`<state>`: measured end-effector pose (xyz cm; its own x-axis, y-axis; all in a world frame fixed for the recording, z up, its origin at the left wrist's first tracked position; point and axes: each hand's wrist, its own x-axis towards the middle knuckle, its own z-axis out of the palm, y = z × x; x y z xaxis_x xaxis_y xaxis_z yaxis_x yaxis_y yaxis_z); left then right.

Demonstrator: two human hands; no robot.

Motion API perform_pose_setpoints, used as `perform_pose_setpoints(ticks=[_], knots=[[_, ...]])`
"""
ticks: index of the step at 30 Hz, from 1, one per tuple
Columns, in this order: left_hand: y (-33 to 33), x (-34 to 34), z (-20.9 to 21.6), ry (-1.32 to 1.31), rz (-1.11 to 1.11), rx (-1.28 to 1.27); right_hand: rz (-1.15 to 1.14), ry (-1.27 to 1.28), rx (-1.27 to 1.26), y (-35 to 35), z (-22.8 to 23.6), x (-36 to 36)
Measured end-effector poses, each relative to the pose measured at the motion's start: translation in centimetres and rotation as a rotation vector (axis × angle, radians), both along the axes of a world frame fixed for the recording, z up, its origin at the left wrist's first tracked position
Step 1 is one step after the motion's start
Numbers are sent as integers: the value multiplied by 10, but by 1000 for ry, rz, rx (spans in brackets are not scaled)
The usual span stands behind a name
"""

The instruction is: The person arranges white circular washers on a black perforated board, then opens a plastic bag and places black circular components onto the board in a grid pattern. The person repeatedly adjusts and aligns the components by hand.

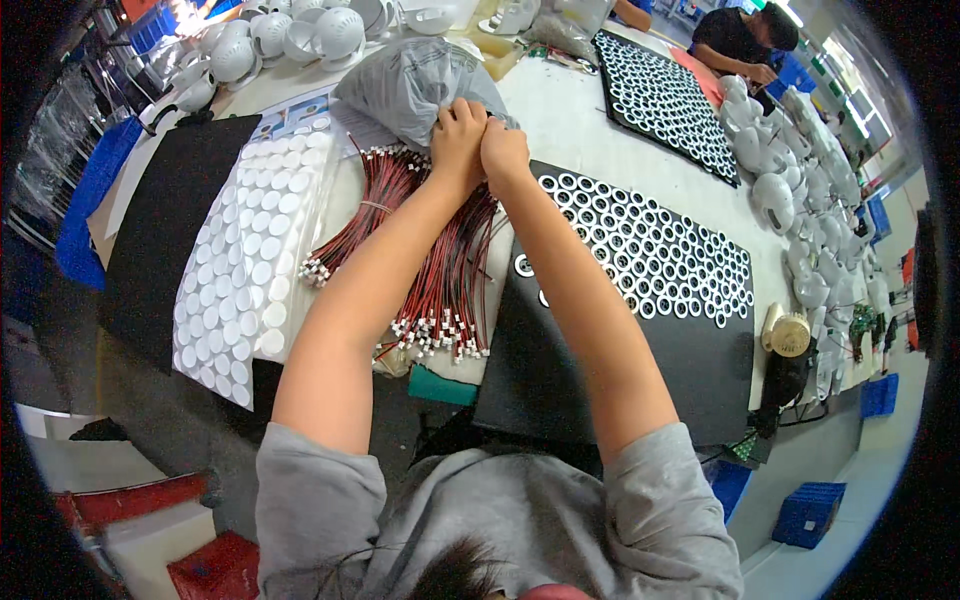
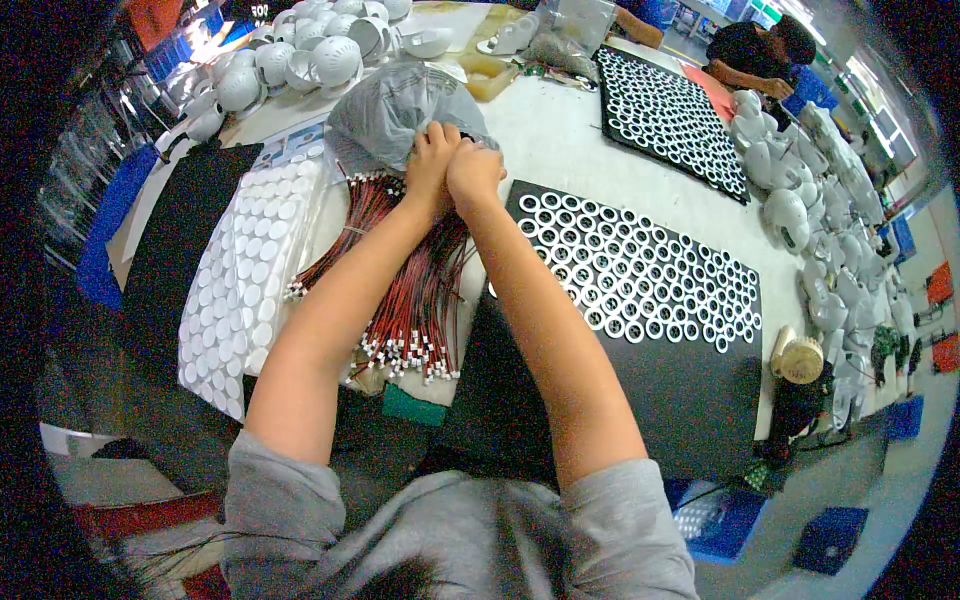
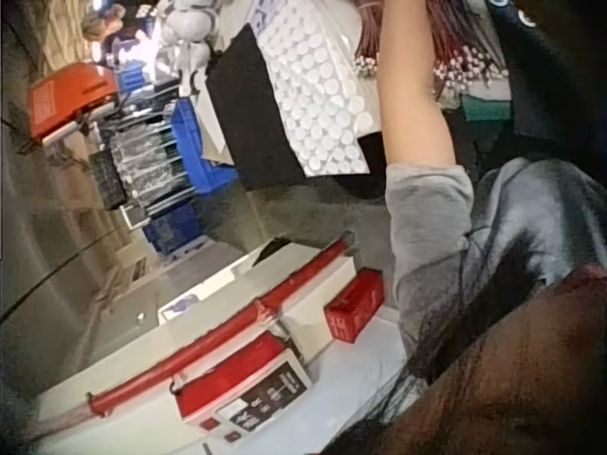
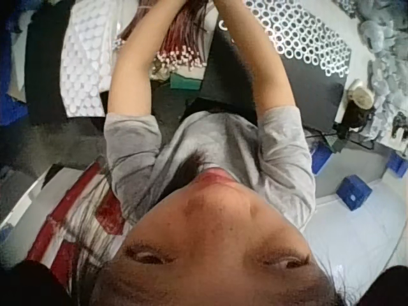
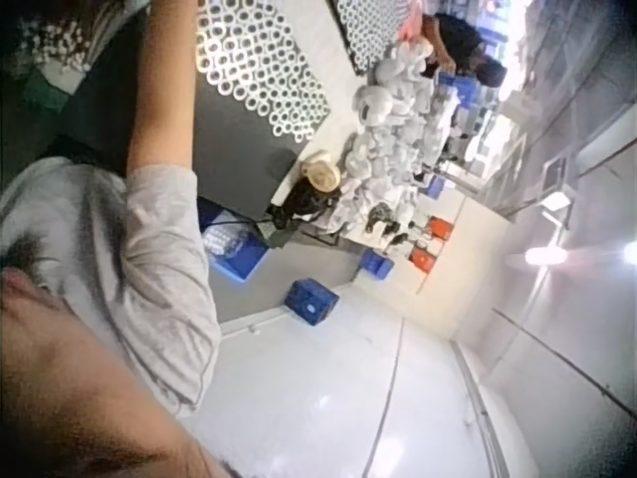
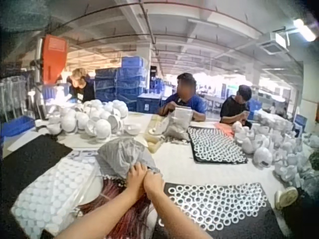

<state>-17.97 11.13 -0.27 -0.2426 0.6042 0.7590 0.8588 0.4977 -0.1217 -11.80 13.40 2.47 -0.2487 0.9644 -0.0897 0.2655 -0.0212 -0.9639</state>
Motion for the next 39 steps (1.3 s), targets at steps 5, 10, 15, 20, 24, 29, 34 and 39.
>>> perform_pose_setpoints(ticks=[5, 10, 15, 20, 24, 29, 34, 39], knots=[[1, 3, 0, -89, -36, -32, 13, 168, 2, 6, -11, -5], [-1, 4, 3, -172, -89, 55, -15, 88, -2, 9, -8, -11], [5, -6, 4, -316, -188, 167, 20, -130, 95, -13, 17, -12], [4, -6, 1, -687, -400, 459, -14, -318, 100, -12, 29, -29], [9, -1, 10, -662, -359, 401, -181, -525, 340, 16, 1, -36], [27, -4, 13, -316, 33, 229, 191, -627, 317, 31, 27, -37], [15, -5, 14, -287, -15, 241, 218, -537, 329, 21, 25, -28], [22, 3, 10, -311, 23, 168, 148, -240, 113, 71, -21, -25]])
